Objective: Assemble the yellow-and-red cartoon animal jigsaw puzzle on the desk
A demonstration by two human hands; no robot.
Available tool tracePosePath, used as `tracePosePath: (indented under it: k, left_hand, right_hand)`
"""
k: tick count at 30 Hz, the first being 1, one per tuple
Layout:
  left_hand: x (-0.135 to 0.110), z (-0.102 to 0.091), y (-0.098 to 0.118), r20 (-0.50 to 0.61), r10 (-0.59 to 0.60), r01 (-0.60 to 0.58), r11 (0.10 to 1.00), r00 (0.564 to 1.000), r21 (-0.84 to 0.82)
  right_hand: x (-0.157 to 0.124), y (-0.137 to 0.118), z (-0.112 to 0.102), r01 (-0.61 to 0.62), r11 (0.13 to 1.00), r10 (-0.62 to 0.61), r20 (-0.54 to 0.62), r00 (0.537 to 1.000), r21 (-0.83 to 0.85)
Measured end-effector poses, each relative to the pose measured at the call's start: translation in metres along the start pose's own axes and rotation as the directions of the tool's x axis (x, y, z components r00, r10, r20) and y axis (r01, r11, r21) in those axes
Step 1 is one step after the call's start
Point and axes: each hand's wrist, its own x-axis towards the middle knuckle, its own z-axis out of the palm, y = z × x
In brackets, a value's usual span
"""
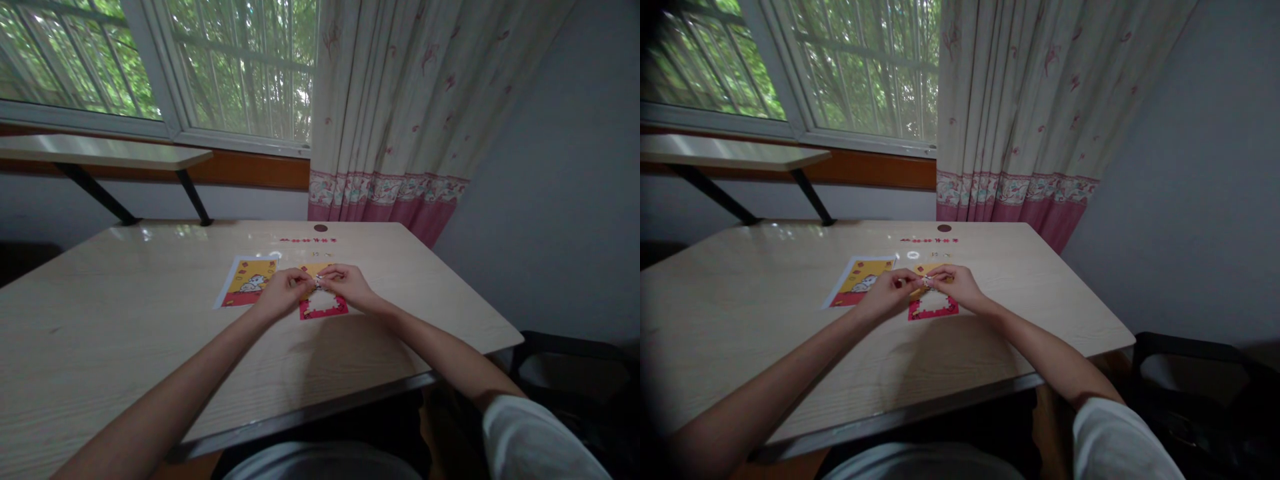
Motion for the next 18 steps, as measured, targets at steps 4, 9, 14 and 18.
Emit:
tracePosePath:
  k: [4,9,14,18]
  left_hand:
    - [0.002,0.001,-0.005,-0.021,-0.017,0.015,0.997,1.0,-0.078]
    - [0.004,0.002,-0.008,-0.03,-0.053,0.047,0.983,0.998,-0.18]
    - [0.003,0.002,-0.006,-0.014,-0.046,0.042,0.981,0.999,-0.191]
    - [0.003,0.0,-0.001,-0.007,-0.028,0.025,0.97,1.0,-0.244]
  right_hand:
    - [-0.003,-0.005,-0.004,0.135,0.972,-0.141,-0.021,0.99,-0.193]
    - [-0.004,-0.006,-0.014,0.395,0.758,-0.439,0.042,0.898,-0.52]
    - [-0.005,-0.006,-0.015,0.437,0.666,-0.493,0.083,0.866,-0.604]
    - [-0.006,-0.007,-0.016,0.448,0.65,-0.506,0.089,0.858,-0.613]
